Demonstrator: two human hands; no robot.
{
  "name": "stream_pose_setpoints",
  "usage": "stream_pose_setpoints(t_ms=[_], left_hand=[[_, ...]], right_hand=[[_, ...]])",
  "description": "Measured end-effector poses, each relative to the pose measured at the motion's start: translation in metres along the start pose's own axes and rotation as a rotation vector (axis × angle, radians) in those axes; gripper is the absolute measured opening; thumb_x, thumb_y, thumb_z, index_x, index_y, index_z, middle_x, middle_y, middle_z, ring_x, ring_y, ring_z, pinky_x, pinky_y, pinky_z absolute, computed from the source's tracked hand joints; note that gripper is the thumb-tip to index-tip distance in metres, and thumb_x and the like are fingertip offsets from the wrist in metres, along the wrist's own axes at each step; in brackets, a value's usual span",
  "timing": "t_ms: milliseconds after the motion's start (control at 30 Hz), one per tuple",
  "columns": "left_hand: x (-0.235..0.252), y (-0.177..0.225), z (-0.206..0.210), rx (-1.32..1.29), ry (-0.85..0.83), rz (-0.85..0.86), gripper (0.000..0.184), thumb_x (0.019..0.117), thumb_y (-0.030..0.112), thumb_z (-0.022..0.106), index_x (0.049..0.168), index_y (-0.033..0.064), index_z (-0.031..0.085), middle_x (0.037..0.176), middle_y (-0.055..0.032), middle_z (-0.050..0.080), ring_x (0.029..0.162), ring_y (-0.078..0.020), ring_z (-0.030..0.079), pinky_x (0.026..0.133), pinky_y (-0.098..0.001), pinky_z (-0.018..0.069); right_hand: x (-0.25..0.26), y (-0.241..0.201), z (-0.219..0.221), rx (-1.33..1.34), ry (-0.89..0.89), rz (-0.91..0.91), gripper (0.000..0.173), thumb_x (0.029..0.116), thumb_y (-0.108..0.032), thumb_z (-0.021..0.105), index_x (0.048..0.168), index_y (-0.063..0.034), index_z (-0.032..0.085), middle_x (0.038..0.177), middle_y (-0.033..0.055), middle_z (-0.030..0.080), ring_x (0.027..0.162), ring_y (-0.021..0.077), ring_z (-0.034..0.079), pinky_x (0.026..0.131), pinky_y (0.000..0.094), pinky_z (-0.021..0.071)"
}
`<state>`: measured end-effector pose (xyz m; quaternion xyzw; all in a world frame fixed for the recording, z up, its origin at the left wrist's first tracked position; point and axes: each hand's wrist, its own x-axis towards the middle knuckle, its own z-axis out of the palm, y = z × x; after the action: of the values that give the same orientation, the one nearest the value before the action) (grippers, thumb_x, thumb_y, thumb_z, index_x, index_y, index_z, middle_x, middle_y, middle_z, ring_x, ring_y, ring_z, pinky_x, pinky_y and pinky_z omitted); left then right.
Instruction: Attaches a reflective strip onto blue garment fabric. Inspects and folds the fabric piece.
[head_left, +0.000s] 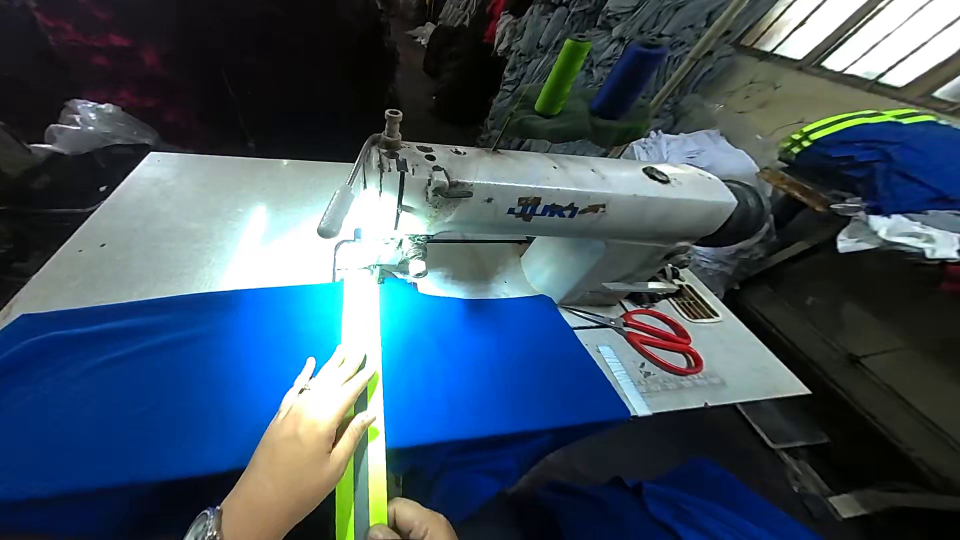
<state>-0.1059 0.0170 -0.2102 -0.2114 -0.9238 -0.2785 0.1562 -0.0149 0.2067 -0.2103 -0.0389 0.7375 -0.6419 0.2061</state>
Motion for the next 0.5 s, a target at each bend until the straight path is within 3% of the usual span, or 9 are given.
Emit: stream_pose_setpoints(t_ms=[67, 133, 167, 200, 300, 333, 400, 500], left_hand=[[-0.002, -0.001, 0.003, 0.055, -0.021, 0.004, 0.046, 0.1031, 0.045, 0.044, 0.136, 0.0220, 0.067, 0.147, 0.0030, 0.060, 0.142, -0.0190, 0.050, 0.119, -0.0565, 0.0338], [-0.003, -0.001, 0.004, 0.072, -0.023, 0.006, 0.046, 0.1025, 0.044, 0.045, 0.135, 0.0219, 0.068, 0.147, 0.0033, 0.060, 0.142, -0.0189, 0.050, 0.118, -0.0567, 0.0344], [-0.003, 0.000, 0.004, 0.079, -0.030, 0.006, 0.046, 0.1026, 0.044, 0.045, 0.135, 0.0219, 0.067, 0.147, 0.0034, 0.060, 0.142, -0.0189, 0.050, 0.118, -0.0561, 0.0345], [-0.002, 0.000, 0.003, 0.089, -0.038, 0.007, 0.046, 0.1030, 0.044, 0.044, 0.136, 0.0219, 0.067, 0.148, 0.0034, 0.059, 0.142, -0.0189, 0.050, 0.119, -0.0555, 0.0344], [-0.003, -0.001, 0.004, 0.087, -0.035, 0.008, 0.046, 0.1033, 0.043, 0.044, 0.136, 0.0211, 0.067, 0.148, 0.0019, 0.059, 0.142, -0.0196, 0.051, 0.119, -0.0561, 0.0344], [-0.002, 0.000, 0.004, 0.086, -0.027, 0.010, 0.046, 0.1033, 0.042, 0.043, 0.136, 0.0211, 0.068, 0.147, 0.0021, 0.060, 0.141, -0.0195, 0.052, 0.118, -0.0566, 0.0349], [0.000, 0.003, 0.002, 0.082, 0.004, 0.017, 0.045, 0.1047, 0.043, 0.042, 0.134, 0.0207, 0.068, 0.146, 0.0014, 0.061, 0.137, -0.0203, 0.056, 0.116, -0.0568, 0.0375], [-0.004, 0.001, 0.002, 0.055, 0.011, 0.044, 0.041, 0.1038, 0.041, 0.048, 0.131, 0.0202, 0.070, 0.143, -0.0003, 0.063, 0.137, -0.0206, 0.056, 0.117, -0.0566, 0.0374]], right_hand=[[0.005, 0.013, -0.003, -0.101, -0.001, 0.047, 0.024, 0.1024, -0.015, 0.057, 0.093, 0.0034, 0.070, 0.081, 0.0068, 0.067, 0.072, 0.0082, 0.062, 0.070, 0.0286, 0.0520], [0.006, 0.008, -0.009, -0.357, -0.075, 0.084, 0.030, 0.1041, -0.020, 0.055, 0.092, 0.0046, 0.068, 0.081, 0.0134, 0.065, 0.074, 0.0204, 0.063, 0.071, 0.0398, 0.0509], [0.006, -0.004, -0.012, -0.541, -0.127, 0.096, 0.032, 0.1054, -0.021, 0.053, 0.099, 0.0057, 0.069, 0.091, 0.0198, 0.070, 0.087, 0.0309, 0.069, 0.081, 0.0503, 0.0549], [0.004, -0.015, -0.014, -0.695, -0.115, 0.056, 0.031, 0.1054, -0.022, 0.053, 0.109, 0.0039, 0.071, 0.102, 0.0208, 0.073, 0.100, 0.0354, 0.072, 0.090, 0.0546, 0.0557], [0.004, -0.028, -0.018, -0.900, 0.247, -0.360, 0.018, 0.0986, -0.018, 0.063, 0.106, -0.0085, 0.076, 0.099, 0.0103, 0.075, 0.096, 0.0302, 0.071, 0.084, 0.0477, 0.0570], [0.008, -0.030, -0.021, -0.939, 0.322, -0.466, 0.018, 0.0979, -0.020, 0.065, 0.110, -0.0130, 0.076, 0.105, 0.0078, 0.074, 0.101, 0.0282, 0.070, 0.088, 0.0453, 0.0559], [0.017, -0.029, -0.024, -1.049, 0.357, -0.553, 0.025, 0.0980, -0.025, 0.065, 0.121, -0.0194, 0.075, 0.118, 0.0070, 0.073, 0.113, 0.0287, 0.068, 0.094, 0.0458, 0.0539], [0.025, -0.016, -0.024, -1.211, 0.386, -0.604, 0.026, 0.0964, -0.026, 0.066, 0.121, -0.0263, 0.076, 0.120, 0.0030, 0.074, 0.113, 0.0245, 0.068, 0.092, 0.0412, 0.0531]])
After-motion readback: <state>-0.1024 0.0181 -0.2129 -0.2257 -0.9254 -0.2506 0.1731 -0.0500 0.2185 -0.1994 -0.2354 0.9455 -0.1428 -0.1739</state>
